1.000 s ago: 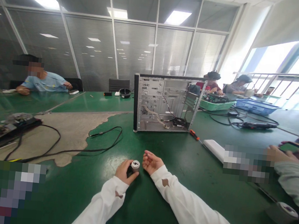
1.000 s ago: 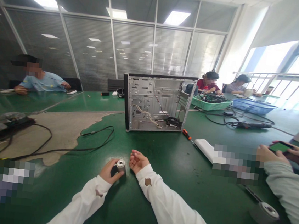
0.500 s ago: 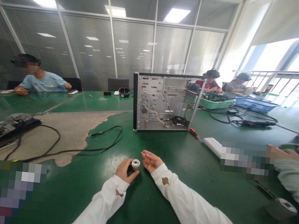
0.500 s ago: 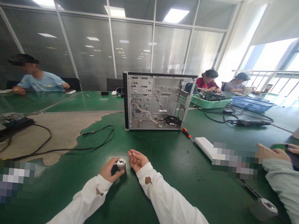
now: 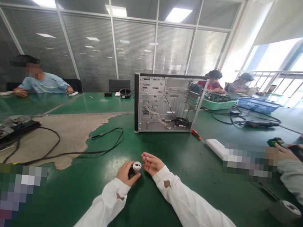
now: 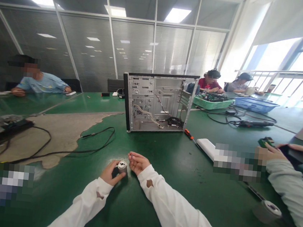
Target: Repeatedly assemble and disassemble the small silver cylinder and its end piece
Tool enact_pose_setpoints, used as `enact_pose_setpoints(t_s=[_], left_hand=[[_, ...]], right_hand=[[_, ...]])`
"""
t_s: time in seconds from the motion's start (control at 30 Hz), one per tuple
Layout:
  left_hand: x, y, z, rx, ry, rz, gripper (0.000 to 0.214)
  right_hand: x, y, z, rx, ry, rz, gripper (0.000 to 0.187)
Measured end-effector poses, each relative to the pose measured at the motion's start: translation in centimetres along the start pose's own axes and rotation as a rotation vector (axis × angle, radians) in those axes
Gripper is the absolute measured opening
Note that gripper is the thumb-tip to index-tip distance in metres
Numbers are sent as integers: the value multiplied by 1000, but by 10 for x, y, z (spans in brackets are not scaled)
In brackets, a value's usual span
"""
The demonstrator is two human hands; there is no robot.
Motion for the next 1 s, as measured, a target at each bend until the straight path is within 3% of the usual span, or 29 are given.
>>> enact_pose_setpoints(t_s=[0.57,0.83,1.0], left_hand=[[2,-1,-2,7,-10,26,34],[2,-1,-2,-2,-6,36,33],[2,-1,-1,-13,-7,29,34]], right_hand=[[-1,1,0,33,50,-43,28],[-11,8,13,-36,430,-410,35],[-10,12,16,13,571,-518,33]])
Point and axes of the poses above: each hand's wrist, its own y-axis away from the middle knuckle, its own z-axis out of the palm, x = y × z, the point moved 3 cm from there along -y, towards the middle knuckle, and after that the axes turned 2 degrees about z, right-handed, at the moved point
